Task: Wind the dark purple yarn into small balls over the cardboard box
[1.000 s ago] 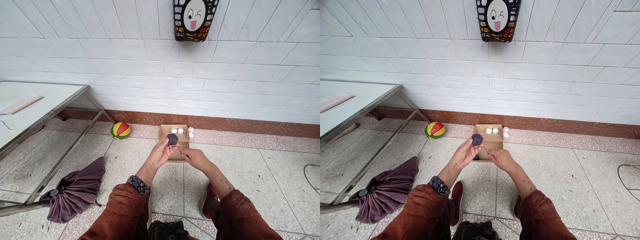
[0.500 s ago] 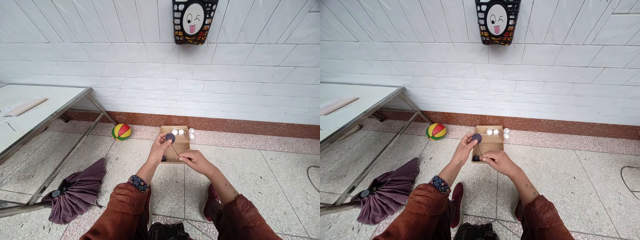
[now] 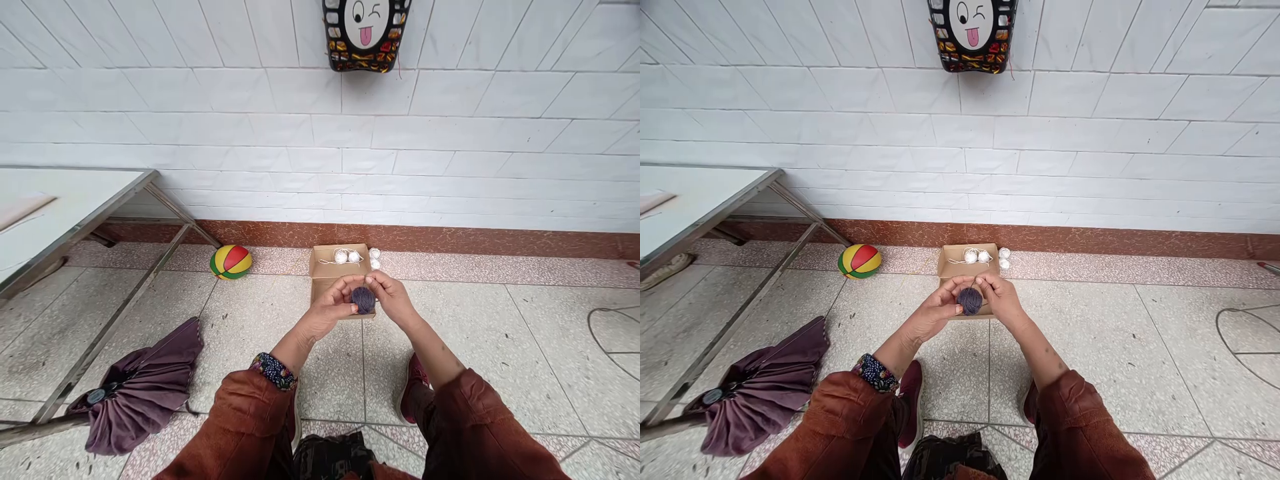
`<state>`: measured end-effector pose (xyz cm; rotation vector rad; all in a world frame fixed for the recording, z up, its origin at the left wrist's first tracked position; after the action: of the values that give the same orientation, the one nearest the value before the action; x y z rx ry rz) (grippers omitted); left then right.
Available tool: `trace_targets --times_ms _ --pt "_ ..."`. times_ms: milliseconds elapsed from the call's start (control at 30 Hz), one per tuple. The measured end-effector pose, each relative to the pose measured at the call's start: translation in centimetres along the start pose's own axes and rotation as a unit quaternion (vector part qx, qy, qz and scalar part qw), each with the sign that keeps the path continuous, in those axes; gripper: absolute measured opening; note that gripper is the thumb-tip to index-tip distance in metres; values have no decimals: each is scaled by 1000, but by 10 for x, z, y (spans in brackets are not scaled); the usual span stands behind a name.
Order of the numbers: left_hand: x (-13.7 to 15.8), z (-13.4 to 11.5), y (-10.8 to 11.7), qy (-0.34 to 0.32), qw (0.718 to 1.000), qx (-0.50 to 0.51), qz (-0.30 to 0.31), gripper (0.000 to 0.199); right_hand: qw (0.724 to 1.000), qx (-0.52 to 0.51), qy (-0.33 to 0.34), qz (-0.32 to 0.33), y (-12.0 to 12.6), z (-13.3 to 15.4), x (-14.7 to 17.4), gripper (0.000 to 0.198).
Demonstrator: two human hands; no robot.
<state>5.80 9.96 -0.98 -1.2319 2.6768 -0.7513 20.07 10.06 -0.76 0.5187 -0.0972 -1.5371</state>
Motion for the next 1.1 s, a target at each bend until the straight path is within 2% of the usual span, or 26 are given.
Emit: trace_targets --times_ms 100,267,400,500,567,667,733,833,933,1000,1100 --pt "1 -5 6 -17 999 2 -39 48 999 20 4 45 -18 -5 4 23" --pt "1 -10 31 -48 988 -28 -141 40 991 85 36 101 -34 -4 10 25" --pt "2 -11 49 -69 973 -41 -217 40 976 103 87 173 -44 11 16 28" --pt "2 -10 54 -61 961 -101 -250 38 962 107 144 206 -45 29 20 27" --pt "2 -10 53 -49 955 -150 -250 38 962 97 164 197 -39 39 20 24" --pt "2 -6 46 -26 957 -189 -219 43 974 82 167 132 -20 44 13 23" --pt "2 -3 37 -9 965 -198 -173 50 982 84 156 72 -7 40 8 23" --pt "3 0 17 6 980 -188 -66 62 990 87 110 1 5 24 2 26" --pt "4 -2 3 -1 992 -123 7 63 995 83 58 -9 2 4 0 29" --pt "3 -5 5 -18 998 -68 -2 60 995 91 39 22 -8 -6 2 27" --pt "0 -10 20 -47 995 -33 -80 51 988 123 33 83 -27 -11 8 21"
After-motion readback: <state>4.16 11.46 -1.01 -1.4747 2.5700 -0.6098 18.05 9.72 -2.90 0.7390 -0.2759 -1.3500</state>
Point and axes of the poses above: each hand's wrist, its own x-axis away from the middle knuckle, its own y-axis out of the back of the hand, z = x × y, the point moved 7 cm from there along -x, towards the middle knuckle, and after that the axes turned 4 degrees about y, right-handed, at the moved point
